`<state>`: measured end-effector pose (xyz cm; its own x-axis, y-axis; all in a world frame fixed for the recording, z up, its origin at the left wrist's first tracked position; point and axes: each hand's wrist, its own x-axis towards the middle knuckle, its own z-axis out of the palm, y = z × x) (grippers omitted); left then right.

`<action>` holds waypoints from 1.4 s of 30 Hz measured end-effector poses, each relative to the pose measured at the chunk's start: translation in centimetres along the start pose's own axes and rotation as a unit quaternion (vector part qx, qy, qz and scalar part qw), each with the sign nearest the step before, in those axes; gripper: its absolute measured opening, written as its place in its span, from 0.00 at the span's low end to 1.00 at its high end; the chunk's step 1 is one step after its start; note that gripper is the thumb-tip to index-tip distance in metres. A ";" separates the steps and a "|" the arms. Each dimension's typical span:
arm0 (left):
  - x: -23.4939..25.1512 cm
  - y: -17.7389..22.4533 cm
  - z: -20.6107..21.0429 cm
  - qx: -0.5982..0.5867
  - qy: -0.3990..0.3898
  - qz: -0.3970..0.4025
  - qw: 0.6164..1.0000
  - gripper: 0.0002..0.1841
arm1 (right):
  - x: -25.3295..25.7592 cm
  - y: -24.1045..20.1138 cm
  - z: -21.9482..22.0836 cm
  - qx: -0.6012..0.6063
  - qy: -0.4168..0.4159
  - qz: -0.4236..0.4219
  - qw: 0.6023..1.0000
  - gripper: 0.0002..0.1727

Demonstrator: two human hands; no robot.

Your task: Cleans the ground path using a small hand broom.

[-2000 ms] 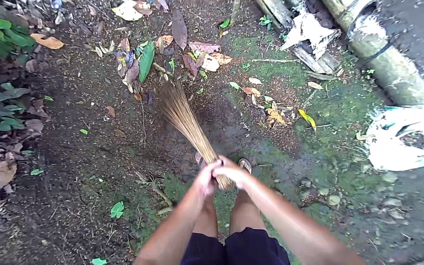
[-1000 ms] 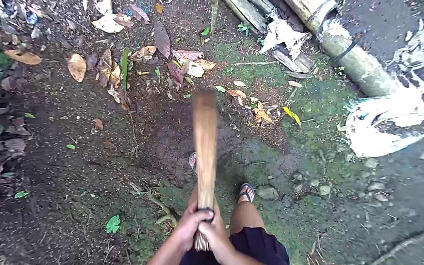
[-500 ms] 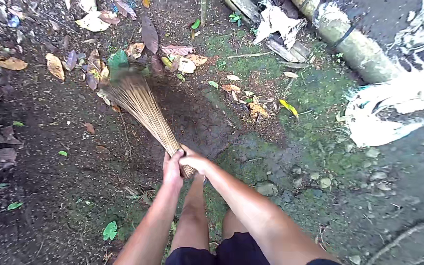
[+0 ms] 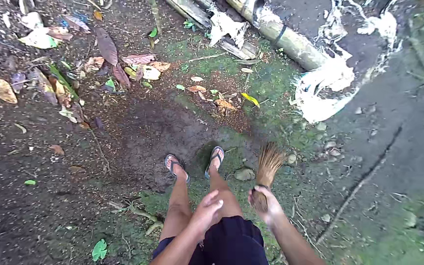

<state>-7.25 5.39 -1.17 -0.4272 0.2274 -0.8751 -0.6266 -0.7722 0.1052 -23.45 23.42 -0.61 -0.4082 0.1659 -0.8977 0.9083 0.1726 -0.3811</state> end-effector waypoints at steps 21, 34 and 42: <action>7.2 -0.9 24.3 0.011 -0.085 -0.233 0.969 0.26 | -5.5 -7.2 -12.5 -0.107 -0.090 0.085 0.987 0.65; 15.9 7.4 17.3 -0.172 0.299 0.063 0.936 0.21 | 12.1 -10.0 3.1 -0.240 -0.405 0.076 0.879 0.62; 9.8 2.8 30.8 0.034 0.005 0.026 0.999 0.34 | 2.0 -16.9 -15.0 -0.157 -0.275 -0.005 0.949 0.76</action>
<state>-33.26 23.71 5.13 -0.4548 0.1819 -0.8718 -0.6466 -0.7406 0.1828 -41.01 35.40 7.34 -0.2293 -0.3533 -0.9070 0.7973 0.4663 -0.3832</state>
